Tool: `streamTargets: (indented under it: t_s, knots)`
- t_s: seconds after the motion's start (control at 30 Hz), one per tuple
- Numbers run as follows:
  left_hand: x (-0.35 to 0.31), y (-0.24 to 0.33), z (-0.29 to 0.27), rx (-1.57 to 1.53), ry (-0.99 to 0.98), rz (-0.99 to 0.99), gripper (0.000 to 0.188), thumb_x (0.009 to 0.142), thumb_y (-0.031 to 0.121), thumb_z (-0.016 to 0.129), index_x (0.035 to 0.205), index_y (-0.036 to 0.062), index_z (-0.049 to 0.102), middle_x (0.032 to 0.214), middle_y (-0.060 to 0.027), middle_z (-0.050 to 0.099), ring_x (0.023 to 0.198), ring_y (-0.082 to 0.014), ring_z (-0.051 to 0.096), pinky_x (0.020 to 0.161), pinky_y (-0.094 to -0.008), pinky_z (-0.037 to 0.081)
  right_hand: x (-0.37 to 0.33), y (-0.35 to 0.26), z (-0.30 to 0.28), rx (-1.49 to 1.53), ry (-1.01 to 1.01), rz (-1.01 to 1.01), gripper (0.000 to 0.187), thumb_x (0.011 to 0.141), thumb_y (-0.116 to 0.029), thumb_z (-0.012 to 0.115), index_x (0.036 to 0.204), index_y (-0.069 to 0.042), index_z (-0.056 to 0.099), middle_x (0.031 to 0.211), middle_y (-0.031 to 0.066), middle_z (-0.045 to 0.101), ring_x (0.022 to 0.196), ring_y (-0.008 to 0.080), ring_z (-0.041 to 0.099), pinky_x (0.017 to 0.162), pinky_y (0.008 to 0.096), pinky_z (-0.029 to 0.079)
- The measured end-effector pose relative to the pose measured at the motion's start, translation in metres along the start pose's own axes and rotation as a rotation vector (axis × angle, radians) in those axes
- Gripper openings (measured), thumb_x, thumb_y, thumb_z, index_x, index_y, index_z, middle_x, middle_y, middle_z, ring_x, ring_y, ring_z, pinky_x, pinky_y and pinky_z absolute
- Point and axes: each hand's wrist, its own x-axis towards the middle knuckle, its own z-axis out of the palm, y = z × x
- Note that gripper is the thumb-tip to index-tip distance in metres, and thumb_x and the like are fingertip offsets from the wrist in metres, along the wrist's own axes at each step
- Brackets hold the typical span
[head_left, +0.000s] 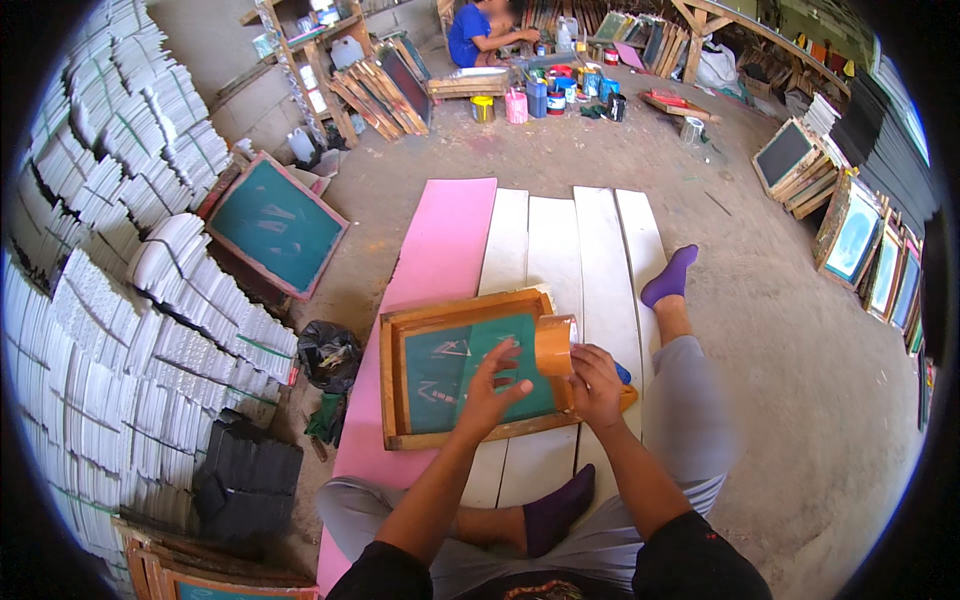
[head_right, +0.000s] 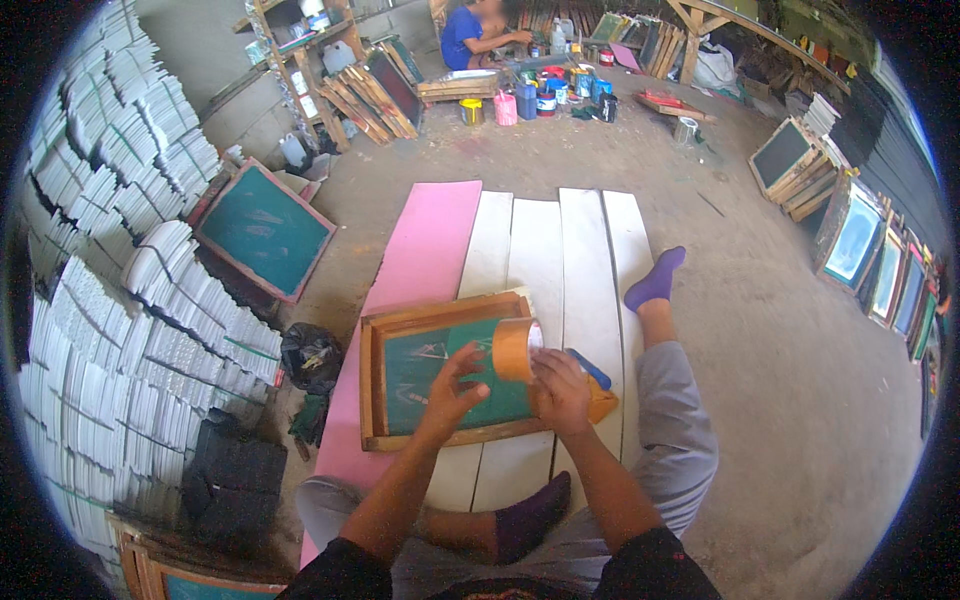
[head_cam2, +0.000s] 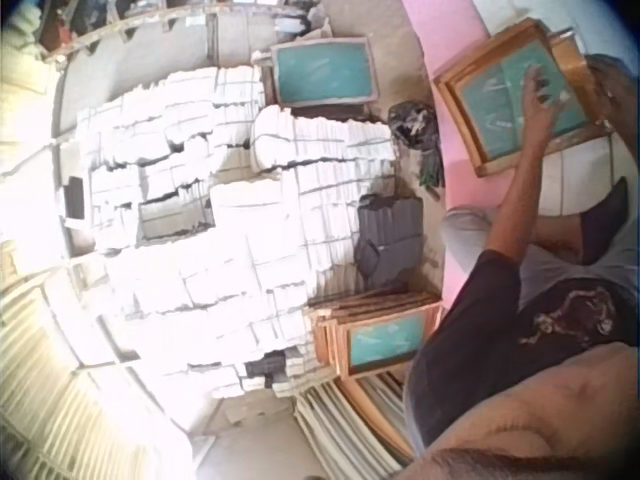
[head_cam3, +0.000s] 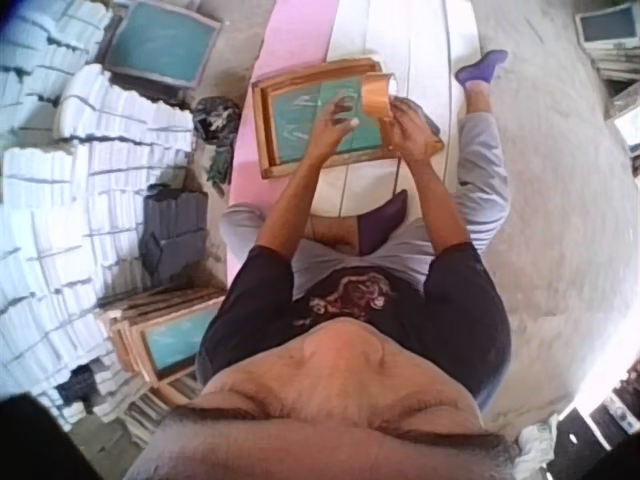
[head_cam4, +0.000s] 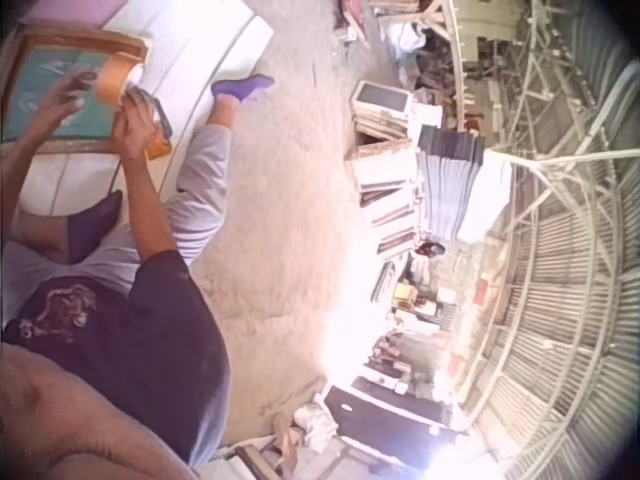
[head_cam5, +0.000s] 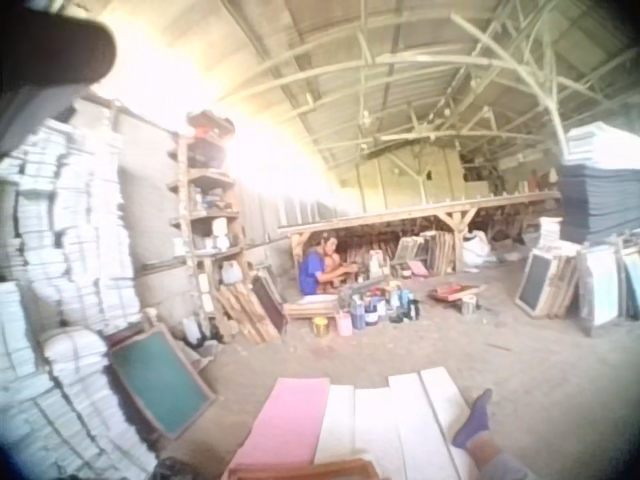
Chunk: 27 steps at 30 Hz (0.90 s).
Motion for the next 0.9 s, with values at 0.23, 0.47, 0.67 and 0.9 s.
streamTargets:
  t_s: [0.23,0.47,0.67,0.9]
  knots:
    - [-0.024,0.045,-0.006,-0.276,-0.295,0.122,0.109,0.079,0.009,0.088,0.165,0.0082,0.022,0.158,-0.0146,0.042,0.141,-0.0268,0.048,0.115,-0.0450,0.040,0.011,-0.063,-0.007,0.169,-0.043,-0.165,0.019,0.081,0.010,0.071,0.098,0.003,0.073,0.115,0.0163,0.074,0.114,0.0353,0.069,0.098,0.0425,0.057]
    - [-0.047,0.059,-0.018,-0.216,-0.098,0.261,0.115,0.071,-0.003,0.090,0.164,0.0068,0.023,0.154,-0.0134,0.046,0.131,-0.0244,0.056,0.105,-0.0398,0.051,0.020,-0.106,-0.022,0.557,-0.079,0.138,0.038,0.090,-0.001,0.073,0.127,0.002,0.065,0.118,0.0190,0.071,0.109,0.0288,0.070,0.097,0.0370,0.054]
    - [-0.055,0.067,-0.017,-0.117,0.002,0.311,0.114,0.071,-0.002,0.091,0.163,0.0046,0.023,0.148,-0.0131,0.051,0.126,-0.0233,0.060,0.102,-0.0394,0.053,0.028,-0.141,-0.010,0.609,-0.138,0.442,0.044,0.096,-0.007,0.072,0.137,0.006,0.060,0.118,0.0188,0.070,0.107,0.0229,0.070,0.095,0.0367,0.054]
    - [-0.056,0.060,-0.016,-0.047,0.082,0.303,0.111,0.072,-0.001,0.091,0.161,0.0007,0.024,0.141,-0.0151,0.056,0.122,-0.0240,0.063,0.100,-0.0385,0.055,0.023,-0.145,-0.002,0.587,-0.086,0.478,0.039,0.097,-0.005,0.070,0.133,0.009,0.061,0.116,0.0187,0.072,0.104,0.0224,0.071,0.091,0.0353,0.057]
